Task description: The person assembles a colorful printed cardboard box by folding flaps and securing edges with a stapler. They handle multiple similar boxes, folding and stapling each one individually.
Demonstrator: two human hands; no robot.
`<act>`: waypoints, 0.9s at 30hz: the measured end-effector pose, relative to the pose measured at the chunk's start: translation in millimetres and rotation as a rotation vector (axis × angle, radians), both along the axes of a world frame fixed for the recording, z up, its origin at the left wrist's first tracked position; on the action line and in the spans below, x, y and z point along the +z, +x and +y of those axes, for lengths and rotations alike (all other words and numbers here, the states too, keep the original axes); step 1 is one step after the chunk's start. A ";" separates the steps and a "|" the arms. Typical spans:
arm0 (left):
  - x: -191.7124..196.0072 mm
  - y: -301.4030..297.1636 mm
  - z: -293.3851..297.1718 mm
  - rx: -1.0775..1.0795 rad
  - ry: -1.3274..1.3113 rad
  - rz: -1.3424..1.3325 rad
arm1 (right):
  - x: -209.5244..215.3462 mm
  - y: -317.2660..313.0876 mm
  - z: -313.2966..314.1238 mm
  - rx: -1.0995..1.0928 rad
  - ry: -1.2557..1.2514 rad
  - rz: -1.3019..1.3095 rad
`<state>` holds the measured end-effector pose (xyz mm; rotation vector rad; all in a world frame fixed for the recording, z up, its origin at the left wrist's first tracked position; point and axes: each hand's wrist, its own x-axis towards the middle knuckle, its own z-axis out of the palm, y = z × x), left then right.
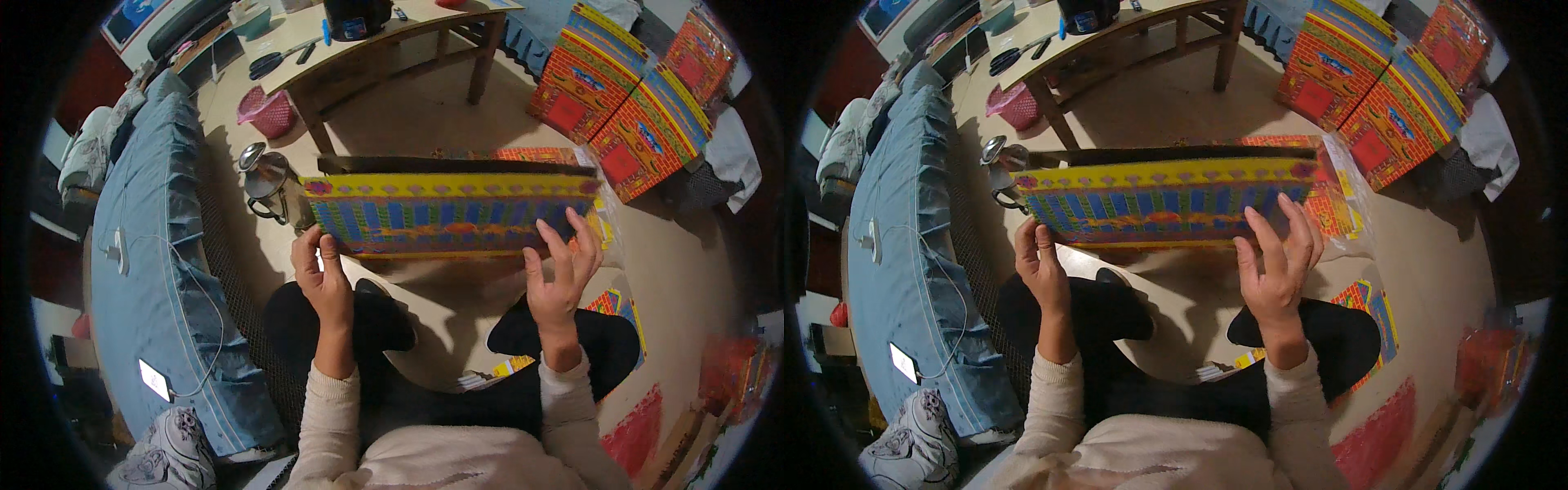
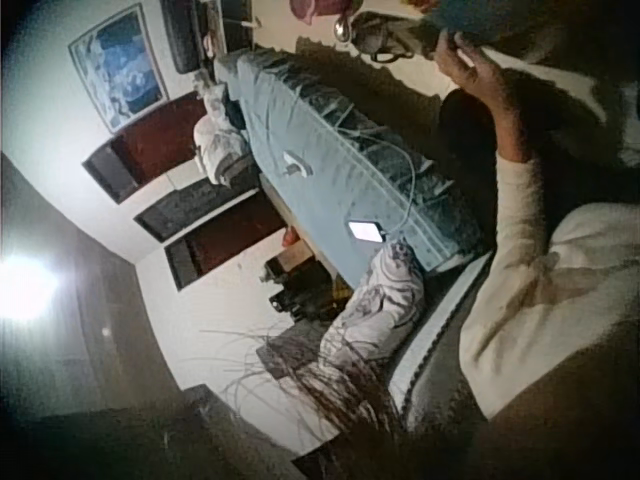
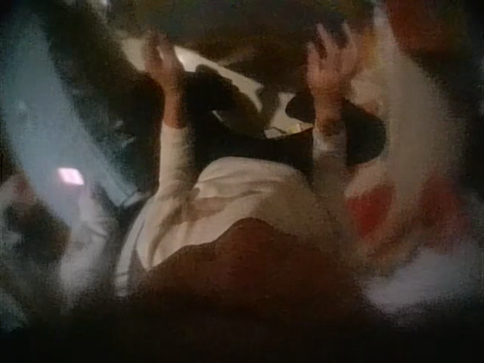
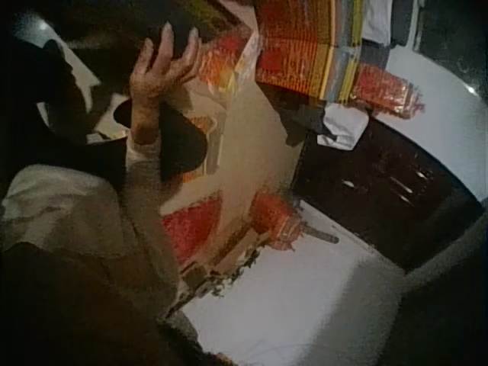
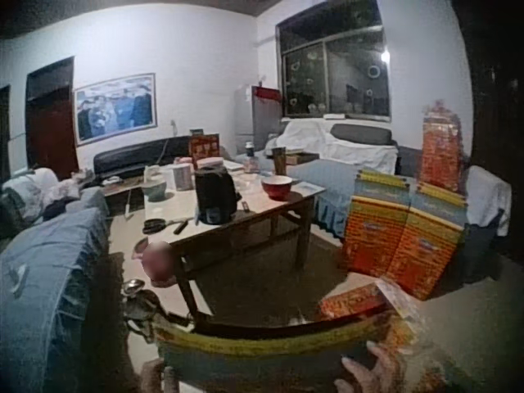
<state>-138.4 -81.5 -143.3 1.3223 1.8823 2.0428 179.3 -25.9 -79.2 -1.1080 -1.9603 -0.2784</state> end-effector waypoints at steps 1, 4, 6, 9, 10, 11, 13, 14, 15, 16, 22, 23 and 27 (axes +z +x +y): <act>5.6 3.2 1.7 -0.016 0.031 0.015 | 8.4 -5.0 4.9 0.035 0.061 -0.010; 1.5 -6.1 -5.6 -0.009 -0.068 0.166 | 45.6 -23.7 20.6 0.172 0.102 -0.152; 6.3 -0.7 -6.2 0.057 -0.075 0.232 | 65.0 -33.5 32.8 0.246 0.100 -0.228; 18.5 4.8 -8.4 0.143 -0.099 0.318 | 79.9 -41.6 46.0 0.292 0.065 -0.327; 20.7 6.8 -9.5 0.172 -0.110 0.309 | 76.8 -45.1 49.4 0.303 0.071 -0.316; 24.7 10.0 -10.6 0.201 -0.120 0.300 | 69.8 -48.9 53.3 0.314 0.075 -0.304; 28.9 15.2 -12.5 0.236 -0.135 0.304 | 60.9 -53.1 56.6 0.313 0.096 -0.306; 29.5 16.9 -12.4 0.244 -0.138 0.319 | 58.6 -52.9 58.1 0.300 0.114 -0.317; 29.9 17.6 -12.7 0.249 -0.142 0.336 | 56.2 -52.3 59.0 0.286 0.131 -0.325; 30.1 17.4 -13.2 0.241 -0.142 0.340 | 54.5 -52.4 60.5 0.290 0.121 -0.367; 28.9 16.6 -14.4 0.275 -0.120 0.304 | 45.6 -50.2 61.8 0.379 0.011 -0.456; 23.5 16.2 -14.4 0.252 -0.096 0.209 | 44.1 -49.4 62.4 0.416 -0.031 -0.481; 17.9 12.7 -16.0 0.070 0.021 -0.027 | 34.7 -50.8 68.9 0.571 -0.177 -0.459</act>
